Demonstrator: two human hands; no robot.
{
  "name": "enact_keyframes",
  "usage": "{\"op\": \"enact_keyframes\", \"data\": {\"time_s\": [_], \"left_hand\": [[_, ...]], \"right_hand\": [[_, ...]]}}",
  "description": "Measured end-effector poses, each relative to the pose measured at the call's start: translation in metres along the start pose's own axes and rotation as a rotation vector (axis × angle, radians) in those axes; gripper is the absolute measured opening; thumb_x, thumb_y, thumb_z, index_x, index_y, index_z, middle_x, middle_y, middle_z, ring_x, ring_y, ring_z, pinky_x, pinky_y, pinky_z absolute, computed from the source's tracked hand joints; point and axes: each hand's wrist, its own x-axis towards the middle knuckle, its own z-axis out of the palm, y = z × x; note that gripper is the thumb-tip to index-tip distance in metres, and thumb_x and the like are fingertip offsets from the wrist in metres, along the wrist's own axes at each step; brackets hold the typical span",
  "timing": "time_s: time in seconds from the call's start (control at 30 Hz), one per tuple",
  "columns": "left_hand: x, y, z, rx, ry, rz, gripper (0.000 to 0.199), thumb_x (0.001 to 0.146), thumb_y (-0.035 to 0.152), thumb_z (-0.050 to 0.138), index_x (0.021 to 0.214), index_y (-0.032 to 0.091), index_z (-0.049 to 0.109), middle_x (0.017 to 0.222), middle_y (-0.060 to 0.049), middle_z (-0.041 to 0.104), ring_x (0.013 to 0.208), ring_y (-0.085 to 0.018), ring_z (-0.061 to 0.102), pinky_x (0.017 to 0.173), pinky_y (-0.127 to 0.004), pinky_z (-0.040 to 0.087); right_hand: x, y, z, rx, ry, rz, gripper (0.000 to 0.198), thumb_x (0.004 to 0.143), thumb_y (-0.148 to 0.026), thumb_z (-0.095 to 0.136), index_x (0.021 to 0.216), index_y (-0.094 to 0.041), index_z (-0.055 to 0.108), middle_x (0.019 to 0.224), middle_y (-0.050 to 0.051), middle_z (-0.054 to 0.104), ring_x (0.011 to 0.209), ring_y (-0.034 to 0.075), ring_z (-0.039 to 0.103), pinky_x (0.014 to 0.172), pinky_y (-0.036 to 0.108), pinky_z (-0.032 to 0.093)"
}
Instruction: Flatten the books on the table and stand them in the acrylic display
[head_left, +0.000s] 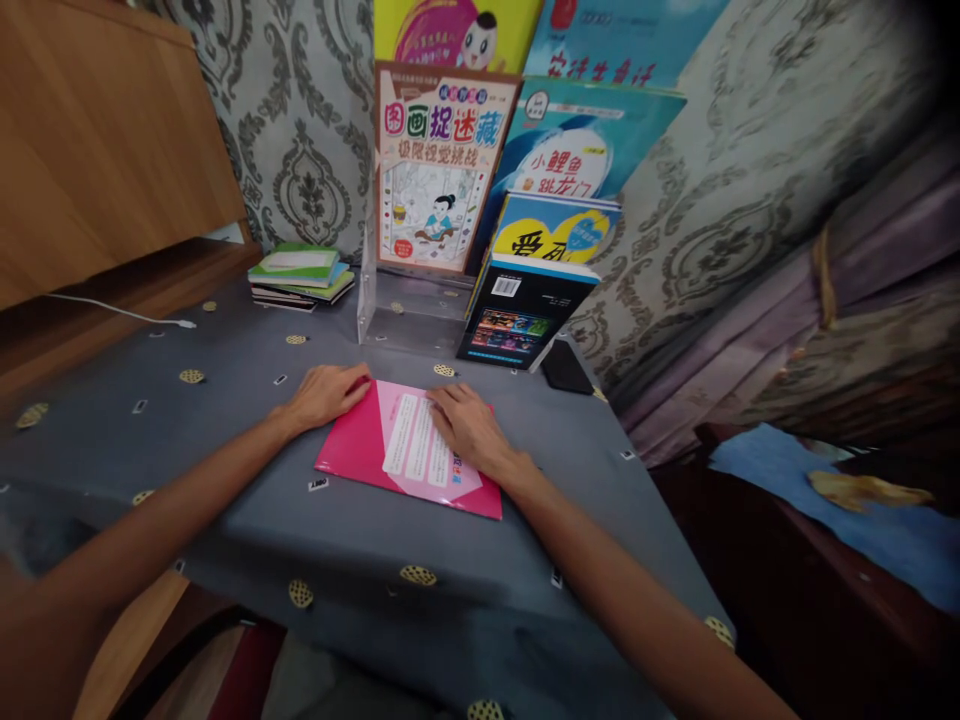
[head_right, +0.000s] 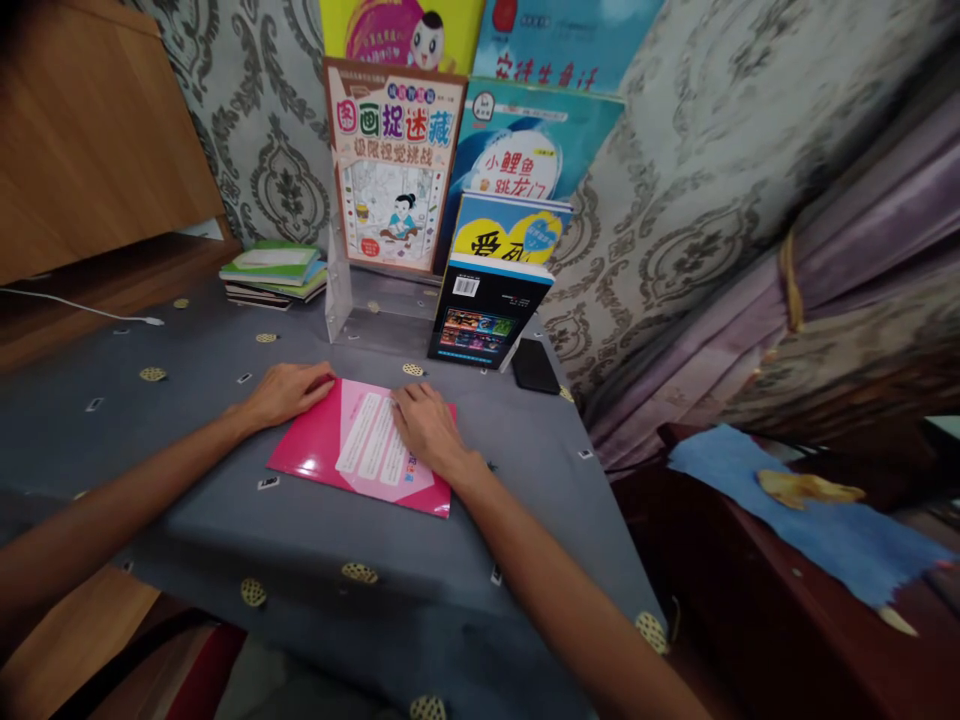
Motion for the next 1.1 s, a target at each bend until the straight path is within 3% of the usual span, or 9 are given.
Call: {"op": "enact_keyframes", "data": {"time_s": [0.17,0.47,1.1], "left_hand": [[0.0012,-0.0035,0.0051,-0.010,0.088,0.066,0.033,0.099,0.036,0.035,0.105,0.021,0.064,0.103,-0.007,0.070,0.094,-0.022,0.064,0.082,-0.031,0.047],[0.0005,-0.0053,0.0068,-0.042,0.140,0.079,0.034,0.098,0.036,0.036,0.102,0.020,0.066,0.101,-0.009,0.063,0.096,-0.023,0.061,0.083,-0.033,0.049],[0.0000,-0.0043,0.0049,-0.048,0.143,0.086,0.036,0.100,0.036,0.032,0.101,0.020,0.065,0.101,-0.009,0.064,0.097,-0.023,0.062,0.086,-0.034,0.050]], "right_hand": [[0.0003,0.0007,0.0008,0.022,0.005,0.004,0.030,0.101,-0.020,0.042,0.119,-0.016,0.066,0.114,0.013,0.068,0.105,0.028,0.057,0.098,0.044,0.046],[-0.0001,-0.0029,-0.0020,0.001,-0.015,0.033,0.028,0.102,-0.020,0.043,0.118,-0.015,0.066,0.115,0.013,0.068,0.106,0.026,0.057,0.097,0.042,0.046],[-0.0010,-0.0080,-0.0066,-0.035,-0.007,0.048,0.022,0.102,-0.020,0.047,0.112,-0.016,0.067,0.111,0.011,0.068,0.105,0.025,0.057,0.093,0.039,0.047]]}}
